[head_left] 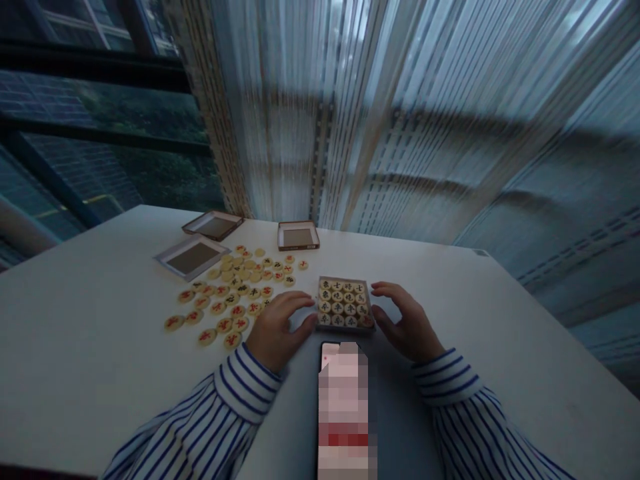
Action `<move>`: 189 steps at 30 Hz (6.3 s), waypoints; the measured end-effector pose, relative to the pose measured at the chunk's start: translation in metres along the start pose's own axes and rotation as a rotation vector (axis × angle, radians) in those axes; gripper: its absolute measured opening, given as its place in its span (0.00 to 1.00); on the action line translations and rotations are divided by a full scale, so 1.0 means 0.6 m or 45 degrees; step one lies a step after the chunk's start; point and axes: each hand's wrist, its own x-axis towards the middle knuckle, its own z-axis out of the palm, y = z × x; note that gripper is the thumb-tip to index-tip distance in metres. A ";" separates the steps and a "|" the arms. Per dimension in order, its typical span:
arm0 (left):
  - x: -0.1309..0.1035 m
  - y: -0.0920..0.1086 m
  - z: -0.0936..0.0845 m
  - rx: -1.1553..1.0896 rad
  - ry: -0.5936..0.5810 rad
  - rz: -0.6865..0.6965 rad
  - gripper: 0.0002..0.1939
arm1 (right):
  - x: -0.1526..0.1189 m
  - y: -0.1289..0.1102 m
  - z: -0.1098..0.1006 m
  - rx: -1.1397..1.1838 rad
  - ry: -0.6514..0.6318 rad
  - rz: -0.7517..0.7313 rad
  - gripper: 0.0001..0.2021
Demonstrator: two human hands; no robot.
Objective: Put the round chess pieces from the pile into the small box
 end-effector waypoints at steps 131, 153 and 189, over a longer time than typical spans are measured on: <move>0.052 0.019 0.006 -0.510 -0.401 -0.046 0.14 | 0.007 -0.084 0.035 0.308 0.166 0.050 0.06; 0.025 0.008 0.017 -0.881 -0.348 -0.430 0.13 | 0.004 -0.090 0.045 0.217 0.124 -0.034 0.10; 0.033 0.010 0.010 -1.212 -0.423 -0.830 0.14 | 0.002 -0.091 0.044 0.218 0.128 -0.080 0.11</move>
